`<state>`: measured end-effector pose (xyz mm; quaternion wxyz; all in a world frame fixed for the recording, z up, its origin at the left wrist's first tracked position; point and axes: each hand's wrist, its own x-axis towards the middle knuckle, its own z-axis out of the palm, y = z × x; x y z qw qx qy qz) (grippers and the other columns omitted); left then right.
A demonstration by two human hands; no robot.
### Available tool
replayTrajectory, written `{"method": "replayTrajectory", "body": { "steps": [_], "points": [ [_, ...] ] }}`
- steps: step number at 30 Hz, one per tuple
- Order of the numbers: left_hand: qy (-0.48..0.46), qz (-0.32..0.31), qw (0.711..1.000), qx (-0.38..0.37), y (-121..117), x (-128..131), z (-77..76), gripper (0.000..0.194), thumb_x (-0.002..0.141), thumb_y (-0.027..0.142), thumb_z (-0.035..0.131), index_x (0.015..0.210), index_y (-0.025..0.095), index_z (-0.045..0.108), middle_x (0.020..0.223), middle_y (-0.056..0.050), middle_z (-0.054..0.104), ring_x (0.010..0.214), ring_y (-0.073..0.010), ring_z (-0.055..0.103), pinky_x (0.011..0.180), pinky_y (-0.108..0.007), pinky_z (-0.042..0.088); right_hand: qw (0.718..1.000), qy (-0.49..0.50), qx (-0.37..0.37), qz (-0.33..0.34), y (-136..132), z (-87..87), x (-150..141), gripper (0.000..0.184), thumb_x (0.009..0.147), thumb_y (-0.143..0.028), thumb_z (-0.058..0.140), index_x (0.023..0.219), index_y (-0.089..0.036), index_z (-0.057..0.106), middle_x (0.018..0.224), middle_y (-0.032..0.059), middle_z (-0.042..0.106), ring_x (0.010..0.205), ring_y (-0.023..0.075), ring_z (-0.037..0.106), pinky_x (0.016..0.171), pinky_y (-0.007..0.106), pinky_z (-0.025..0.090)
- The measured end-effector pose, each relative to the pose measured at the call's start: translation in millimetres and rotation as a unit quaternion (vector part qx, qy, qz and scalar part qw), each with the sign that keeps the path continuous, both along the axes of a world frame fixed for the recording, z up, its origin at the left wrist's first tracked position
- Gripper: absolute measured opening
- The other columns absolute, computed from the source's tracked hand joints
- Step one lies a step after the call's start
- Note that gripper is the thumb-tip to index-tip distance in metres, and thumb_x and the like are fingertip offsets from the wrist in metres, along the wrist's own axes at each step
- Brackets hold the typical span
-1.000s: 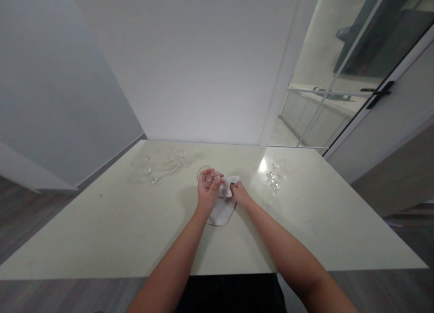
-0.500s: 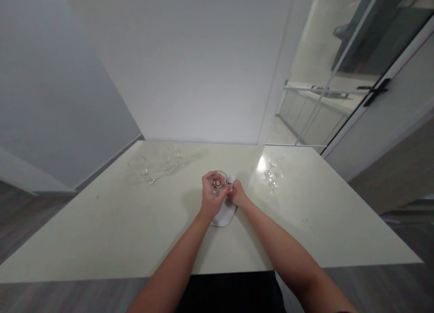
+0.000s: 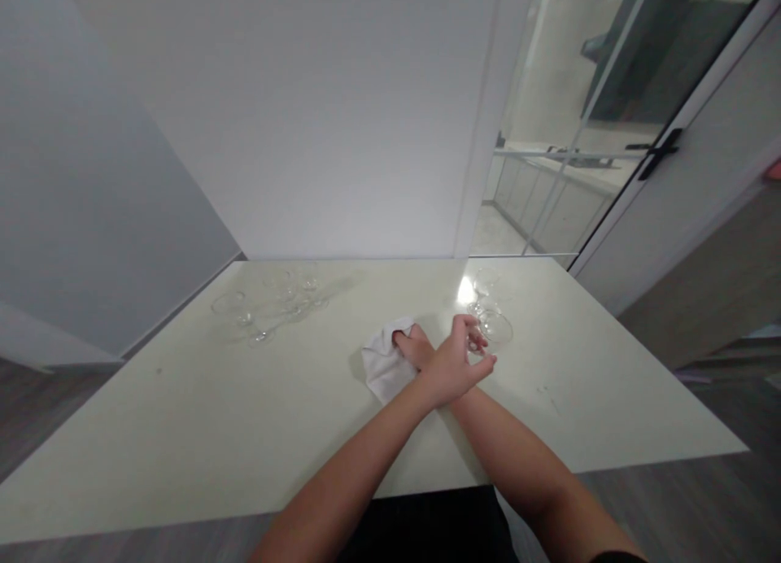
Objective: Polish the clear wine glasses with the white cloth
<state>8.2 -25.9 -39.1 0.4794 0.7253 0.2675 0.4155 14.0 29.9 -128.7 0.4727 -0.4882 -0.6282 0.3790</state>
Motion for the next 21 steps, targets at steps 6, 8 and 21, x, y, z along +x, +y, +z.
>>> {"method": "replayTrajectory", "body": {
  "steps": [6, 8, 21],
  "points": [
    [0.084, -0.077, 0.993, -0.006, 23.0, 34.9, -22.0, 0.054, 0.067, 0.032, 0.079, 0.110, 0.019, 0.049, 0.110, -0.009, 0.061, 0.097, -0.0197, 0.059, 0.081, -0.032, 0.047, 0.998, -0.015, 0.005, 0.067, 25.2, 7.4, 0.9, 0.021, 0.075, -0.021, 0.049, 0.080, -0.018, 0.069, 0.080, 0.0020, 0.071, 0.083, 0.0185, 0.063, 0.077, 0.028, 0.049],
    [0.111, -0.063, 0.992, -0.002, 27.7, 41.6, -29.6, 0.057, 0.065, 0.035, 0.081, 0.111, 0.018, 0.052, 0.110, -0.009, 0.061, 0.097, -0.0206, 0.059, 0.083, -0.033, 0.047, 0.997, -0.018, 0.016, 0.077, 25.6, 6.7, 1.1, 0.022, 0.076, -0.020, 0.048, 0.082, -0.017, 0.069, 0.082, 0.0028, 0.071, 0.084, 0.0182, 0.063, 0.079, 0.028, 0.049],
    [0.326, 0.058, 0.943, 0.033, 27.0, 36.3, -43.3, 0.052, 0.066, 0.045, 0.075, 0.104, 0.019, 0.054, 0.094, -0.009, 0.066, 0.086, -0.0263, 0.064, 0.071, -0.034, 0.049, 0.986, -0.136, 0.055, 0.076, 15.7, 12.7, -0.7, 0.019, 0.079, -0.021, 0.053, 0.073, -0.017, 0.071, 0.072, 0.0042, 0.070, 0.068, 0.0163, 0.060, 0.063, 0.023, 0.043]
  ]
}}
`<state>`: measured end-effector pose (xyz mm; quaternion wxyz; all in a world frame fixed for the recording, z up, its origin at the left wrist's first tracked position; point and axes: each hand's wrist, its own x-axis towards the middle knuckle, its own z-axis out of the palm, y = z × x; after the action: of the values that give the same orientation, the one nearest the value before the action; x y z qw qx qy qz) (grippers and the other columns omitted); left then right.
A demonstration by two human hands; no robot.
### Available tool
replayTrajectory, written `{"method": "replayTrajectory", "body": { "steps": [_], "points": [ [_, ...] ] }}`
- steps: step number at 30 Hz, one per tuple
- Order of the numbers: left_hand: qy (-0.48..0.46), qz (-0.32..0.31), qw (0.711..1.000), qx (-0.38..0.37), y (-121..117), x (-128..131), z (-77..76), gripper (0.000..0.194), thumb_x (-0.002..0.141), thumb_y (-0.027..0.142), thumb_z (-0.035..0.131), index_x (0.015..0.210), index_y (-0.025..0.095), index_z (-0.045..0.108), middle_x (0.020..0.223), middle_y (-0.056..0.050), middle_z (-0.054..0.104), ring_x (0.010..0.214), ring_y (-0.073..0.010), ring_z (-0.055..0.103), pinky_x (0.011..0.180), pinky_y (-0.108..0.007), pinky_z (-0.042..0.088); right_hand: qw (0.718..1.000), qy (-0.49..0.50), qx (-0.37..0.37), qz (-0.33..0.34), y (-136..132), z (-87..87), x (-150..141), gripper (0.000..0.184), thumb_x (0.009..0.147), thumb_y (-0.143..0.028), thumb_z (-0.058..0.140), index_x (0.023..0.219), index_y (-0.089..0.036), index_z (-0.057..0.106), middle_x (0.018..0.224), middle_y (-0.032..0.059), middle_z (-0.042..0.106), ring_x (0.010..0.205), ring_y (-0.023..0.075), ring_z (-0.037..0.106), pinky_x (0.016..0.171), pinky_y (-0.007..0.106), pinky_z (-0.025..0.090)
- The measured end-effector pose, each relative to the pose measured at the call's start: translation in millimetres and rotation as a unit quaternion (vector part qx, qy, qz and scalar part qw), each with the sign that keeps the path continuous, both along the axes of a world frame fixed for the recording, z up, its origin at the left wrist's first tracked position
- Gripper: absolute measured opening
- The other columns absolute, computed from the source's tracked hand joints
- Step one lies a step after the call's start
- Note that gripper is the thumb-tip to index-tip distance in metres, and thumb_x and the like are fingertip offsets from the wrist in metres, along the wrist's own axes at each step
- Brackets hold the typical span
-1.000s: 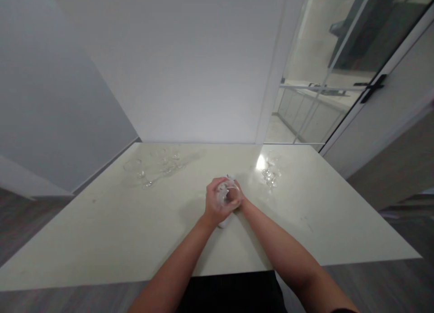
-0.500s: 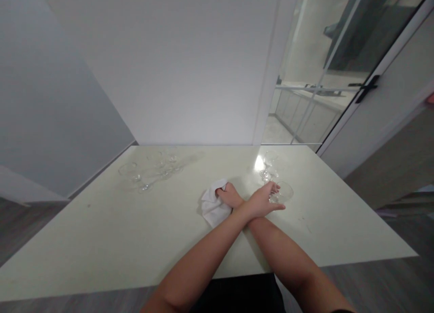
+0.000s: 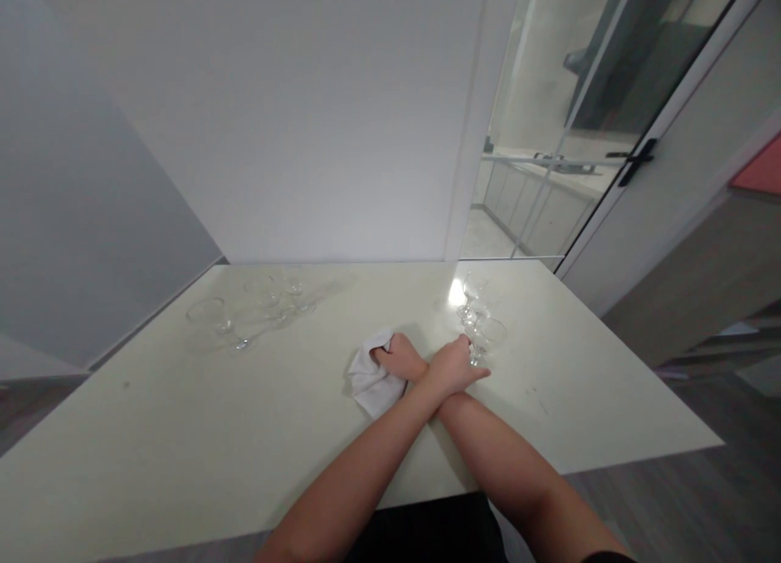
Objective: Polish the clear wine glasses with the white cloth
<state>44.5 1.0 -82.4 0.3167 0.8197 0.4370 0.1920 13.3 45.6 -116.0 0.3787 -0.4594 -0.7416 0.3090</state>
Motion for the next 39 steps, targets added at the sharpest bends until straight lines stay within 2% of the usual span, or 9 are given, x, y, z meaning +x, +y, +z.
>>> {"method": "replayTrajectory", "body": {
  "steps": [4, 10, 13, 16, 19, 21, 24, 28, 39],
  "points": [
    [0.060, -0.002, 0.997, 0.053, -9.8, -4.3, 2.3, 0.037, 0.075, 0.047, 0.065, 0.098, 0.019, 0.059, 0.096, -0.011, 0.067, 0.090, -0.0295, 0.065, 0.075, -0.037, 0.049, 0.998, -0.045, 0.035, -0.002, -2.6, -0.5, -0.2, 0.019, 0.079, -0.021, 0.053, 0.070, -0.016, 0.070, 0.069, 0.0048, 0.069, 0.062, 0.0150, 0.057, 0.058, 0.023, 0.039],
    [0.077, -0.054, 0.992, 0.084, -18.6, -9.0, 6.1, 0.054, 0.073, 0.057, 0.064, 0.106, 0.014, 0.061, 0.104, -0.018, 0.065, 0.100, -0.0349, 0.061, 0.085, -0.044, 0.048, 0.993, -0.101, 0.066, -0.010, -2.4, -6.3, -1.8, 0.020, 0.081, -0.026, 0.056, 0.069, -0.016, 0.068, 0.069, 0.0059, 0.069, 0.062, 0.0144, 0.056, 0.058, 0.023, 0.036],
    [0.071, -0.053, 0.991, 0.104, -22.0, -9.2, 8.0, 0.054, 0.074, 0.056, 0.063, 0.105, 0.012, 0.063, 0.109, -0.020, 0.062, 0.105, -0.0364, 0.057, 0.089, -0.046, 0.047, 0.989, -0.131, 0.071, -0.014, -2.8, -6.7, -2.8, 0.022, 0.082, -0.027, 0.055, 0.070, -0.015, 0.068, 0.070, 0.0076, 0.069, 0.062, 0.0148, 0.057, 0.059, 0.024, 0.036],
    [0.087, -0.047, 0.986, 0.132, -25.9, -9.7, 9.7, 0.046, 0.080, 0.054, 0.057, 0.099, 0.012, 0.065, 0.106, -0.019, 0.061, 0.105, -0.0355, 0.055, 0.087, -0.047, 0.047, 0.986, -0.149, 0.073, -0.004, -3.8, -4.8, -2.9, 0.023, 0.084, -0.028, 0.054, 0.072, -0.014, 0.068, 0.073, 0.0087, 0.070, 0.064, 0.0149, 0.058, 0.060, 0.024, 0.036],
    [0.119, -0.087, 0.979, 0.141, -27.1, -10.7, 11.2, 0.050, 0.082, 0.060, 0.051, 0.095, 0.015, 0.067, 0.106, -0.015, 0.060, 0.104, -0.0323, 0.055, 0.086, -0.044, 0.048, 0.984, -0.167, 0.069, 0.001, -4.5, -2.9, -2.1, 0.025, 0.085, -0.031, 0.054, 0.075, -0.014, 0.069, 0.075, 0.0082, 0.070, 0.066, 0.0148, 0.058, 0.061, 0.024, 0.036],
    [0.142, -0.120, 0.973, 0.140, -25.4, -10.7, 12.1, 0.056, 0.082, 0.066, 0.047, 0.101, 0.017, 0.066, 0.110, -0.014, 0.060, 0.105, -0.0309, 0.055, 0.086, -0.044, 0.048, 0.983, -0.175, 0.056, 0.002, -4.4, -2.2, -1.5, 0.025, 0.085, -0.033, 0.055, 0.078, -0.014, 0.070, 0.077, 0.0077, 0.071, 0.067, 0.0145, 0.058, 0.061, 0.023, 0.036],
    [0.160, -0.154, 0.964, 0.148, -20.9, -8.6, 13.0, 0.061, 0.083, 0.067, 0.043, 0.111, 0.018, 0.063, 0.119, -0.013, 0.058, 0.111, -0.0309, 0.052, 0.090, -0.044, 0.046, 0.984, -0.174, 0.033, 0.001, -3.8, -1.2, -0.8, 0.024, 0.085, -0.034, 0.056, 0.080, -0.014, 0.070, 0.078, 0.0070, 0.071, 0.069, 0.0138, 0.059, 0.063, 0.022, 0.036],
    [0.168, -0.171, 0.959, 0.153, -17.2, -4.1, 12.0, 0.061, 0.082, 0.066, 0.045, 0.114, 0.018, 0.062, 0.130, -0.013, 0.054, 0.118, -0.0318, 0.049, 0.093, -0.045, 0.044, 0.988, -0.155, 0.027, 0.007, -4.2, 1.7, 0.0, 0.021, 0.084, -0.029, 0.056, 0.079, -0.014, 0.070, 0.078, 0.0064, 0.071, 0.069, 0.0135, 0.059, 0.064, 0.022, 0.037],
    [0.169, -0.159, 0.961, 0.154, -16.6, 2.0, 8.0, 0.062, 0.082, 0.066, 0.047, 0.120, 0.018, 0.058, 0.138, -0.012, 0.049, 0.121, -0.0323, 0.046, 0.095, -0.048, 0.044, 0.994, -0.104, 0.014, 0.021, -6.2, 2.5, 1.8, 0.020, 0.084, -0.026, 0.054, 0.081, -0.014, 0.069, 0.083, 0.0064, 0.072, 0.072, 0.0135, 0.061, 0.066, 0.021, 0.041]
  ]
}}
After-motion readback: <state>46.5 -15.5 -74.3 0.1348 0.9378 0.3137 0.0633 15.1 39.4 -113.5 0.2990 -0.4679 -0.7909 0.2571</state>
